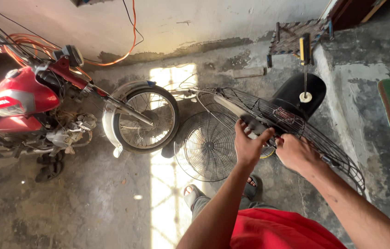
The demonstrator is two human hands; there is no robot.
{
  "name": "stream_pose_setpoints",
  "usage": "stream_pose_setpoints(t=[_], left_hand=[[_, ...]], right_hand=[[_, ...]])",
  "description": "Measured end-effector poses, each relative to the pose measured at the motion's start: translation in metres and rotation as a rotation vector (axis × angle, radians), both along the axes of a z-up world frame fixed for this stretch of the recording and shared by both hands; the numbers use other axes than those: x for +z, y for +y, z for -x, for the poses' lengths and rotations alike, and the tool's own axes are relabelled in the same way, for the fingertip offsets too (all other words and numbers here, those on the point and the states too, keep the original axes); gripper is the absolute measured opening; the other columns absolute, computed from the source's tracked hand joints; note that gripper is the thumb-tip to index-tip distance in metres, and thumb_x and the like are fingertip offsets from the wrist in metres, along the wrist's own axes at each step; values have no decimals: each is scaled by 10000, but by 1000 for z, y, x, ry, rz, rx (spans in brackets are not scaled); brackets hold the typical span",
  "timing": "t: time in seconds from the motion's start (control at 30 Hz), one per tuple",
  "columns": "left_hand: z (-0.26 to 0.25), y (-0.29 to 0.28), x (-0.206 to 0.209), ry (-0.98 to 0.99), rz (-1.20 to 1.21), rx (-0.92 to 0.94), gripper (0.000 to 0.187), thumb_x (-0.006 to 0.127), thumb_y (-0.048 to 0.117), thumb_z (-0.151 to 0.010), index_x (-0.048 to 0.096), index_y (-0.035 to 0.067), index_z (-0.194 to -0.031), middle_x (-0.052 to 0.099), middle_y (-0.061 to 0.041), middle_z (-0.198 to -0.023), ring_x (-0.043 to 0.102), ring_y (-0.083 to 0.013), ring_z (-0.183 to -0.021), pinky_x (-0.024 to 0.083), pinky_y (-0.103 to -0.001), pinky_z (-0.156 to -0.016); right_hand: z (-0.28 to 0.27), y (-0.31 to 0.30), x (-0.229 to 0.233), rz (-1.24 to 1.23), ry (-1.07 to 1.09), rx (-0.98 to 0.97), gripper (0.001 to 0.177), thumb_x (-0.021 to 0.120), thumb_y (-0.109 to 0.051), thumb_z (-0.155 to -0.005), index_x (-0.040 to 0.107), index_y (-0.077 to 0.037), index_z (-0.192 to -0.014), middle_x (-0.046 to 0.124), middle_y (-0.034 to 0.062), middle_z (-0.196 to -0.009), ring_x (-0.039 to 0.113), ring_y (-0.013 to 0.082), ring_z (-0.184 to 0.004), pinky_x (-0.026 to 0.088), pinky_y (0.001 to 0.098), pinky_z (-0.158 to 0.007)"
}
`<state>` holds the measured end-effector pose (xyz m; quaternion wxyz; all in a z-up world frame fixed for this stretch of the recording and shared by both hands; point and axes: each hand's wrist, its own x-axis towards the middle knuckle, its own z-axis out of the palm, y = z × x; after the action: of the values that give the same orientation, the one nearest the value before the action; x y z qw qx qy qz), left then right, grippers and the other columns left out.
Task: The person uses pliers and a screwdriver to remove the front grille and fan blades from an electric fan. They then reattach the fan blades and secure them with a nut, leaving the front grille off.
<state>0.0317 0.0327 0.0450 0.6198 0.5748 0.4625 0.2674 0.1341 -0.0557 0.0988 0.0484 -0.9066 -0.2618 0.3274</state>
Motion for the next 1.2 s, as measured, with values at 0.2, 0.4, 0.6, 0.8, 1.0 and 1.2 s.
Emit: stream_pose_setpoints(t=[0.2, 0.4, 0.6, 0.8, 1.0, 1.2], left_hand=[[-4, 32, -16, -33, 149, 31, 861, 827, 460, -720, 543, 18, -1402, 685, -159, -1313, 671, -276, -1178, 507, -374, -992], [3, 25, -37, 53, 76, -103, 987, 823, 614, -626, 536, 30, -1368, 666, -169, -1294, 650, -323, -1172, 511, -422, -981], [0, 5, -65, 279, 41, -149, 1109, 899, 631, -671, 456, -16, -1455, 528, -241, -1380, 566, -379, -1261, 486, -454, -1023], [1, -5, -80, 43, 293, -166, 1211, 835, 566, -702, 214, 21, -1588, 672, -184, -1262, 662, -263, -1123, 524, -359, -958], [11, -18, -94, -114, 376, -108, 1017, 842, 382, -731, 320, 91, -1553, 665, -120, -1228, 669, -217, -1022, 552, -349, -820], [7, -29, -107, -231, 595, 39, 856, 818, 244, -753, 401, 192, -1499, 556, -80, -1297, 654, -219, -1062, 564, -378, -791]], right_hand=[[2, 4, 10, 22, 11, 24, 411, 472, -390, -1047, 693, -95, -1229, 746, 231, -1127, 712, 456, -1047, 548, 558, -911], [6, 7, 10, 62, 28, 10, 409, 446, -377, -1059, 676, -106, -1260, 770, 219, -1074, 753, 422, -984, 566, 538, -871], [11, 11, 3, 66, 6, -10, 403, 479, -376, -1044, 684, -111, -1269, 755, 244, -1091, 737, 448, -991, 570, 553, -868], [8, 12, -12, 51, -80, 22, 370, 521, -392, -1021, 725, -136, -1193, 755, 233, -1068, 701, 472, -1039, 542, 562, -925], [12, 8, -25, 50, -125, 32, 378, 524, -409, -1008, 732, -160, -1202, 767, 220, -1069, 698, 473, -1073, 535, 553, -962], [16, 3, -38, 40, -139, 35, 393, 533, -418, -996, 739, -195, -1244, 770, 209, -1117, 700, 449, -1119, 534, 538, -1002]])
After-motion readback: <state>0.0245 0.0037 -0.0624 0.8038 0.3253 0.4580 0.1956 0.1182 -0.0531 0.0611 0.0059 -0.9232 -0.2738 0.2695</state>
